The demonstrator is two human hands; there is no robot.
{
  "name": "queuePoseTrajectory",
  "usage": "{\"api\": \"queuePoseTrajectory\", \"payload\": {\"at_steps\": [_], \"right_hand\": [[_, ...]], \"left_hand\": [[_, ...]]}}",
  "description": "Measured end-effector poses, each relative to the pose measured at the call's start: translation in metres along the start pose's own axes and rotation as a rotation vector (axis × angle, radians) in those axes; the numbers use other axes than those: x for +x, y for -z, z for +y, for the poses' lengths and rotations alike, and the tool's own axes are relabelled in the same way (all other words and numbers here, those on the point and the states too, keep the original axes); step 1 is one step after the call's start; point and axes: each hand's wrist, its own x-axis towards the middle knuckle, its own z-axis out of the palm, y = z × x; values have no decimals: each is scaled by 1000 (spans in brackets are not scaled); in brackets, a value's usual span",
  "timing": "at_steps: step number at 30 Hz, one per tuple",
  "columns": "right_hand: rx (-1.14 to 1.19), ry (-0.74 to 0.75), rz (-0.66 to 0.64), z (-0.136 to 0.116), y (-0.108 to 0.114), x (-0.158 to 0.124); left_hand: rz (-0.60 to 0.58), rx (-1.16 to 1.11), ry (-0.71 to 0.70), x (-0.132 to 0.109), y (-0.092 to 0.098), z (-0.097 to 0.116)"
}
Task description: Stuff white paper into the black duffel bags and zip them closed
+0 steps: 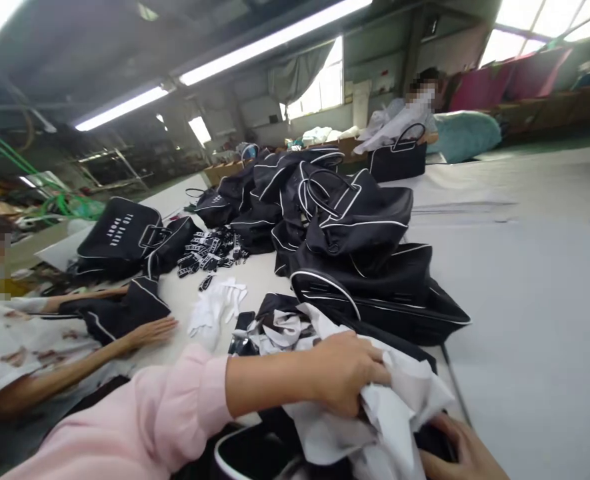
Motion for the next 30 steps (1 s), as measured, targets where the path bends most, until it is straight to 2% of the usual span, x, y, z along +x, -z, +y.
{"api": "queuePoseTrajectory", "payload": {"at_steps": [2,5,8,11,13,16,19,21,24,27,30], "right_hand": [[13,51,24,-1,0,-8],[94,127,166,3,-3,-18],[179,236,309,11,-7,-18],[199,355,386,21,-8,-16],[210,399,415,23,-9,-17],[206,445,475,21,-9,-17],[90,548,519,18,-12,-16],[-24,623,511,15,-19,-16],[-123,664,557,10,-35,-15],[-136,669,647,8,-49,-15],[-116,679,648,9,-55,-14]], "left_hand": [[-90,12,27,19,-4,-3],[-188,22,8,45,-24,0],[-230,-76,-77,61,-47,0],[-223,-202,-118,74,-65,-7],[-252,-210,-95,87,-77,-12],[-361,-153,-60,112,-93,-14],[-392,-88,5,127,-103,-5],[-343,-17,85,124,-104,8],[-258,95,150,100,-102,26],[-162,82,62,71,-106,27],[-97,-73,-100,53,-120,11]]}}
